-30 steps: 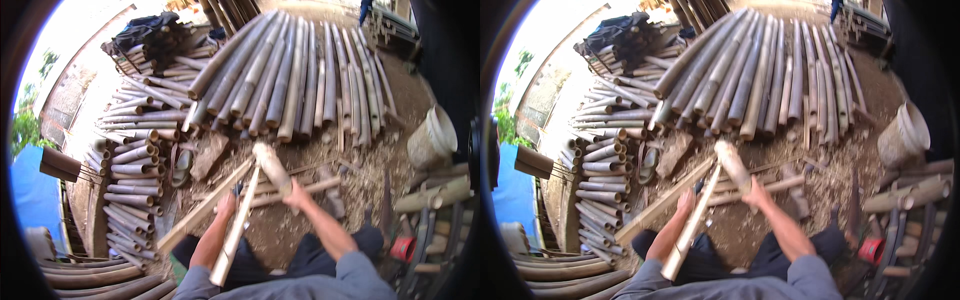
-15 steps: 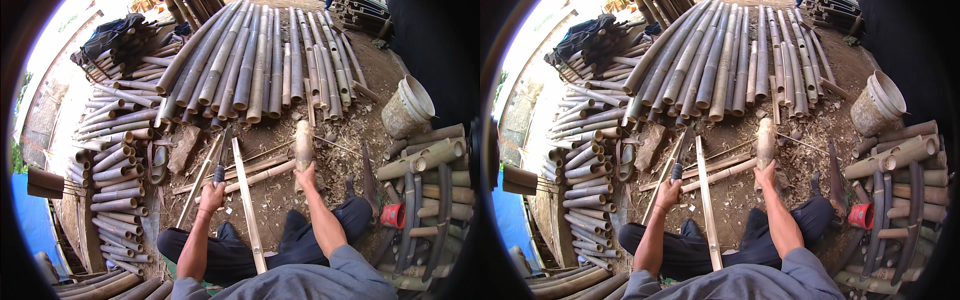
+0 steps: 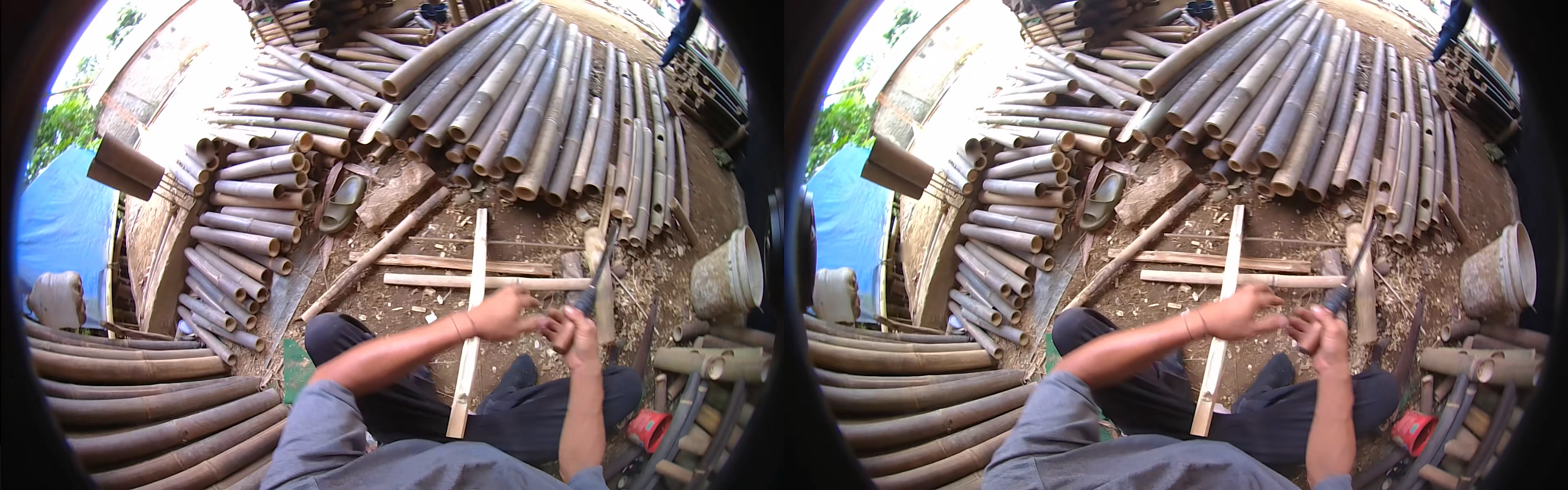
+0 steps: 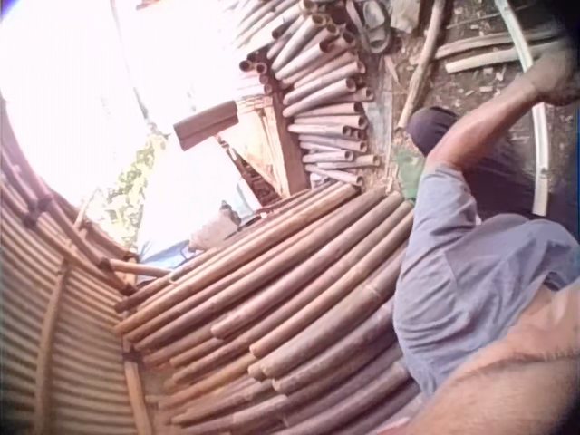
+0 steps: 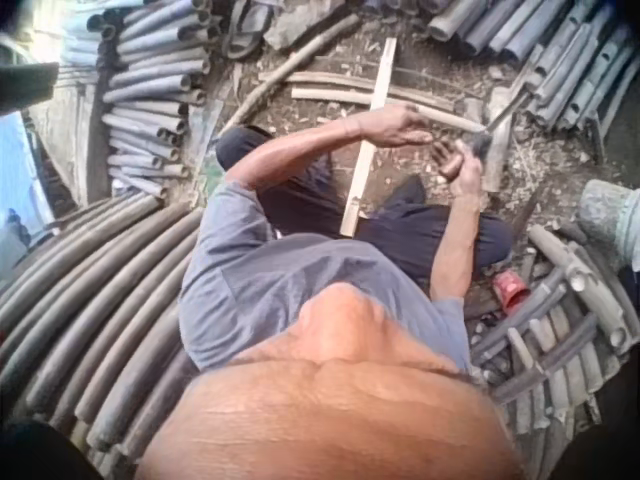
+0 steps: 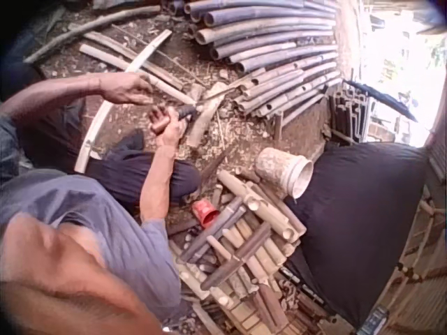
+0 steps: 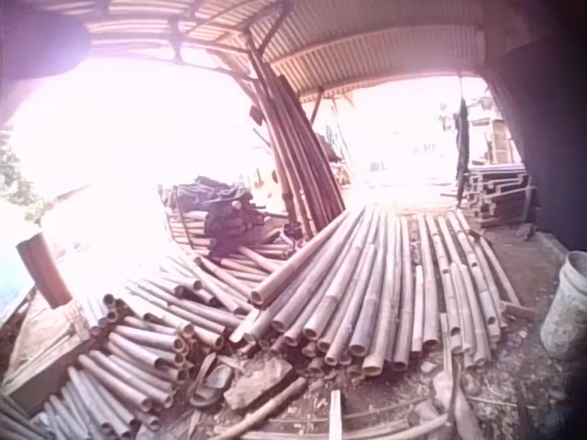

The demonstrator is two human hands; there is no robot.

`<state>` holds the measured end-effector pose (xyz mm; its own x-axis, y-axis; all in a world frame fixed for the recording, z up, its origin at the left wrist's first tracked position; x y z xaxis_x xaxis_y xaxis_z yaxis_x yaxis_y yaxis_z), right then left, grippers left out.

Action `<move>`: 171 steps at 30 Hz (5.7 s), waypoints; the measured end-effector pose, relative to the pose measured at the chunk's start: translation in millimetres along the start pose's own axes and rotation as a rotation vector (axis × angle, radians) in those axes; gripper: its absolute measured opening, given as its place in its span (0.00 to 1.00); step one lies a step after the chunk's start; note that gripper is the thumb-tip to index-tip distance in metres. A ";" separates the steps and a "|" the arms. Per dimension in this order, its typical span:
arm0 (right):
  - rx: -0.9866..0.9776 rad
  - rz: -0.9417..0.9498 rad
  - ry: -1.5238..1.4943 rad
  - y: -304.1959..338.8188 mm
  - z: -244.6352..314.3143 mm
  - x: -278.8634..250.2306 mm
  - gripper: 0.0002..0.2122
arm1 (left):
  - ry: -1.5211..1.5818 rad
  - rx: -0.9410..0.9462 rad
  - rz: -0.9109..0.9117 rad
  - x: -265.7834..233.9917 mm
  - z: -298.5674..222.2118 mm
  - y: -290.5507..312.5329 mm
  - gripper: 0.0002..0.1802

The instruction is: The person sits on the ground and uses a knife to split bamboo poles into thin strips. They measure the bamboo with a tape measure and use a wooden block as a guide to ensure straight cuts. The person handles multiple bamboo poles, splitting them into smaller pieces and stacking them.

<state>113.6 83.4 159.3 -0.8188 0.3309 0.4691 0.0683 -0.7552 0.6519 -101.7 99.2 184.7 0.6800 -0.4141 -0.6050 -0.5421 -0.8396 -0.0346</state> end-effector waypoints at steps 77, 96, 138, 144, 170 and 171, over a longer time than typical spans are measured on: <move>-0.147 -0.180 1.924 21.2 36.1 -62.7 0.11 | 0.094 0.153 -0.592 -136.0 -64.9 -48.7 0.12; -0.122 -0.120 1.669 127.3 24.0 -78.3 0.20 | 0.653 0.357 -0.961 -111.2 -126.9 56.2 0.23; -0.954 0.048 1.113 126.4 -40.3 8.9 0.10 | 0.585 0.416 -1.001 -35.3 -154.5 30.2 0.28; -0.931 0.030 1.155 123.3 -39.8 23.8 0.10 | 0.626 0.465 -0.917 -37.8 -152.6 28.2 0.28; -0.826 -0.080 1.319 3.2 -102.6 -52.3 0.10 | 0.606 0.407 -0.961 -58.3 -136.8 23.8 0.15; -0.467 -0.138 1.330 -15.5 -101.4 -71.5 0.10 | 0.621 0.414 -0.955 -58.3 -136.7 23.3 0.15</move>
<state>113.3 14.1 55.2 -0.7394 -0.1579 -0.6545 -0.0323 -0.9627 0.2687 -86.5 55.8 327.9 0.9515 0.1174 0.2843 0.2680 -0.7699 -0.5791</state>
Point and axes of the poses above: each hand's wrist, its own y-axis away from the middle knuckle, its own x-axis out of the palm, z = x × y, the point moved 1 cm from there along -y, towards the middle knuckle, and after that the axes turned 3 degrees about -y, right-handed, at the moved point
